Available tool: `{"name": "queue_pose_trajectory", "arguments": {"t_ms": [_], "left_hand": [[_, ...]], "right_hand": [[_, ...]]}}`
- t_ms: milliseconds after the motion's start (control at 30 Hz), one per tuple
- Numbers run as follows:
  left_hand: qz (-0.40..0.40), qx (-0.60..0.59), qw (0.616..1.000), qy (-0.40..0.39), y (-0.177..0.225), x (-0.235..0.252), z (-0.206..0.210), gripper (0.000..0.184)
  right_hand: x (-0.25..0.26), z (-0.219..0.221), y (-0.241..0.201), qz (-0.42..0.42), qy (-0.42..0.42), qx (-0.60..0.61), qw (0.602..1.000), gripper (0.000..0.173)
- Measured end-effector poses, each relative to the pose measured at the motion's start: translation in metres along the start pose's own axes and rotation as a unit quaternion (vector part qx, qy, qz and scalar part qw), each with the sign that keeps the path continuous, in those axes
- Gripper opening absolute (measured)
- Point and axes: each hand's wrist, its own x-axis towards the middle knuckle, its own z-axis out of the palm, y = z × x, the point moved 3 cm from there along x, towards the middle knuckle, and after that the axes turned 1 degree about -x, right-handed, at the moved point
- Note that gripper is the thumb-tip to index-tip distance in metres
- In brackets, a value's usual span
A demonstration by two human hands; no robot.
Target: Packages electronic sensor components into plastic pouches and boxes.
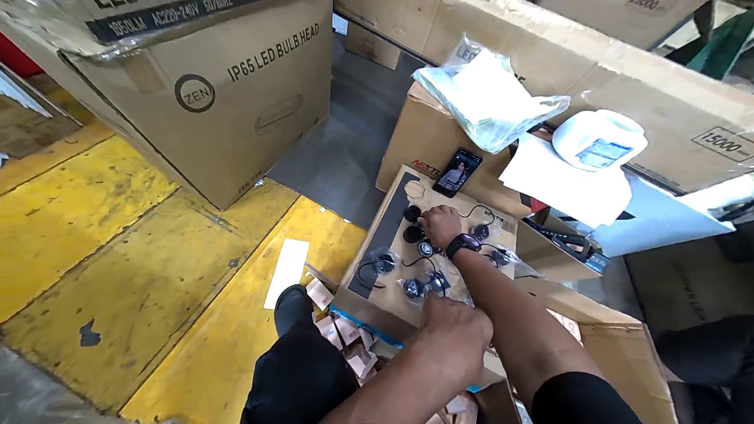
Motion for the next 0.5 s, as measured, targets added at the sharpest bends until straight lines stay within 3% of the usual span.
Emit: {"name": "queue_pose_trajectory", "arguments": {"t_ms": [67, 167, 267, 400, 500], "left_hand": [[-0.010, 0.003, 1.000, 0.000, -0.003, 0.000, 0.000, 0.027], [-0.009, 0.003, 1.000, 0.022, -0.008, 0.002, -0.001, 0.031], [-0.002, -0.011, 0.999, 0.053, -0.008, 0.005, -0.007, 0.030], [-0.006, -0.052, 0.992, 0.115, -0.009, 0.005, -0.018, 0.024], [-0.020, -0.082, 0.983, 0.163, -0.011, 0.004, -0.019, 0.022]], "right_hand": [[-0.001, 0.005, -0.003, 0.009, 0.012, 0.015, 1.000, 0.037], [-0.012, -0.006, -0.003, 0.059, 0.125, 0.157, 0.978, 0.036], [-0.039, -0.033, 0.008, 0.051, 0.252, 0.318, 0.913, 0.037], [-0.126, -0.074, 0.034, 0.039, 0.317, 0.453, 0.832, 0.038], [-0.207, -0.076, 0.061, 0.053, 0.342, 0.607, 0.715, 0.025]]}}
